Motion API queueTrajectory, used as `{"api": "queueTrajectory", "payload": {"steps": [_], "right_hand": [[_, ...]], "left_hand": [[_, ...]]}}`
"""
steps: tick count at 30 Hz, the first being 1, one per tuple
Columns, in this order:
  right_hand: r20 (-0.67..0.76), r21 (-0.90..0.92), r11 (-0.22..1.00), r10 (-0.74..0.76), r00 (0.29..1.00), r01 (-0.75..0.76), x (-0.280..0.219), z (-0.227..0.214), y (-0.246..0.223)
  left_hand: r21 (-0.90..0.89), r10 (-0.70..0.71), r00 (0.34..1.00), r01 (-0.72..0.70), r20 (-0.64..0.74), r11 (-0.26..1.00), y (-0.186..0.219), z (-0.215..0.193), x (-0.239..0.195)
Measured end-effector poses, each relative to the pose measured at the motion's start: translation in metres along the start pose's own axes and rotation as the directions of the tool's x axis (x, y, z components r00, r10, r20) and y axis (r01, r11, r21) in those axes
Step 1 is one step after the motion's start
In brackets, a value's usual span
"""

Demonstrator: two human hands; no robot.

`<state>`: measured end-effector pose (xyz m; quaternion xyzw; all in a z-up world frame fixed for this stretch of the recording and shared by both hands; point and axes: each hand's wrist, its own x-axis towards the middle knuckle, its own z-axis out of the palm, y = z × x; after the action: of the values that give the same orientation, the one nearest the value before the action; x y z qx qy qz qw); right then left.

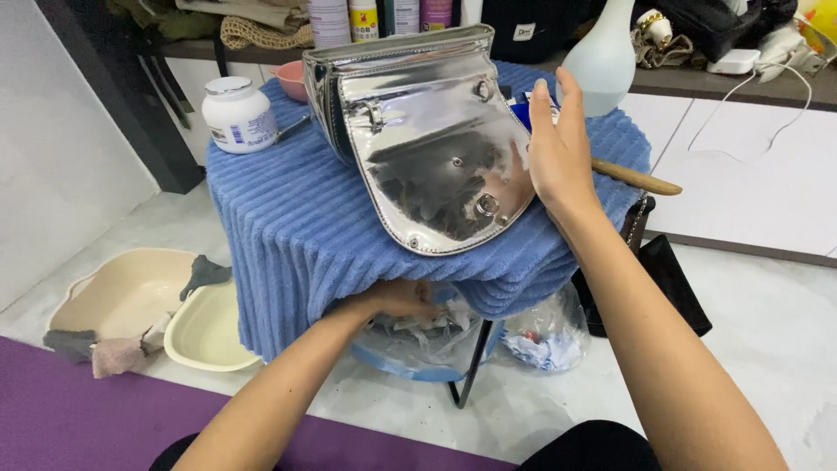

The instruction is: Polishing a silver metallic component of a leather bag using a cleaning agent and manual rubbing.

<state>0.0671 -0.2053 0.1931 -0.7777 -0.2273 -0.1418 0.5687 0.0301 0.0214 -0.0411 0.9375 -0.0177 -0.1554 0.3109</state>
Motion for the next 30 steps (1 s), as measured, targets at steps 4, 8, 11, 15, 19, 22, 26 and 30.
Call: {"api": "queueTrajectory", "payload": {"steps": [4, 8, 11, 15, 19, 22, 26, 30], "right_hand": [[-0.016, -0.006, 1.0, 0.018, 1.0, -0.018, -0.001, 0.0, -0.001], [-0.023, 0.016, 1.0, 0.003, 1.0, -0.003, 0.0, 0.0, -0.001], [-0.024, 0.023, 0.999, -0.046, 0.999, 0.047, -0.007, 0.0, -0.004], [-0.025, 0.023, 0.995, -0.094, 0.995, 0.094, -0.006, -0.001, 0.002], [-0.025, 0.025, 0.996, -0.088, 0.996, 0.089, -0.007, 0.0, 0.001], [-0.033, 0.016, 0.996, -0.087, 0.996, 0.087, -0.001, 0.0, 0.006], [-0.043, -0.008, 0.994, -0.109, 0.993, 0.109, 0.003, -0.001, 0.013], [-0.057, -0.038, 0.998, 0.055, 0.997, -0.057, 0.004, 0.002, 0.004]], "left_hand": [[0.103, 0.009, 0.994, -0.02, 0.105, 0.994, 0.003, -0.006, -0.001], [0.019, 0.045, 0.992, -0.043, -0.117, 0.999, 0.008, -0.002, -0.015], [-0.012, 0.072, 0.991, -0.074, -0.109, 0.997, 0.034, -0.016, -0.056], [0.116, 0.098, 0.995, -0.099, 0.014, 0.988, 0.028, -0.022, -0.075], [0.31, 0.024, 0.999, -0.014, -0.027, 0.951, 0.0, -0.001, -0.08], [0.387, 0.022, 0.997, 0.009, -0.075, 0.922, 0.012, -0.001, -0.092], [0.512, 0.183, 0.98, -0.121, -0.073, 0.85, 0.016, 0.012, -0.098], [0.655, 0.396, 0.904, -0.397, 0.16, 0.643, -0.006, 0.06, -0.065]]}}
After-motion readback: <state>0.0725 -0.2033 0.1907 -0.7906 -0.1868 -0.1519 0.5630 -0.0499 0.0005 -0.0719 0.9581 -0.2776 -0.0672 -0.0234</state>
